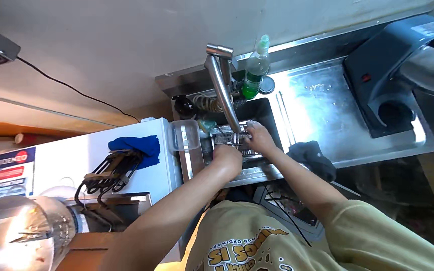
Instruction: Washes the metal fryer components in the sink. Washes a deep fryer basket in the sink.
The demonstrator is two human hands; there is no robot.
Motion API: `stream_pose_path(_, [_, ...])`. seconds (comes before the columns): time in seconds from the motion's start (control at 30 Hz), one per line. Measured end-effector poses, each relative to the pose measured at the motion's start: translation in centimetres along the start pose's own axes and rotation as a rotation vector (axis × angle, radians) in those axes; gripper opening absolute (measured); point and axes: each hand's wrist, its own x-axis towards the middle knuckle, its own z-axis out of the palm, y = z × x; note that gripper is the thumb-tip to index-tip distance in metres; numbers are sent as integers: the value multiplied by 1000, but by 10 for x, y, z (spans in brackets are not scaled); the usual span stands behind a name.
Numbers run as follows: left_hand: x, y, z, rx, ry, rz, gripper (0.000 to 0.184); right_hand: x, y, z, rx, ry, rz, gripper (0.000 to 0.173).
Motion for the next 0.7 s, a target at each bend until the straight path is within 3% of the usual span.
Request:
stream_pose_path(0.1, [0, -35, 33, -337, 227, 162, 39, 0, 7, -10, -32, -35, 45, 34])
stream_pose_path(0.2, [-3, -43, 80, -788, 496, 129, 52, 14, -8, -19, -8, -40, 24, 28])
stream_pose_path(0.27, [-6, -33, 104, -882, 589, 90, 49, 39, -32, -24, 69, -104, -37, 30])
stream_pose_path(0.37, [-10, -20, 127, -865, 615, 114, 47, 97, -57, 8, 77, -278, -188, 32])
stream_pose_path(0.47, [-15, -22, 135, -849, 584, 172, 52, 142, -109, 17, -171, -745, -115, 40])
stream_pose_path(0.53, [-18, -27, 136, -836, 521, 205, 54, 171, -114, 54, -291, -912, -105, 46])
stream_pose_path(0.6, [-19, -31, 144, -833, 519, 231, 53, 189, -107, 94, -304, -964, -88, 49])
stream_pose_path(0.7, [-21, -34, 156, -889, 553, 241, 52, 205, -91, 144, -280, -855, -118, 57])
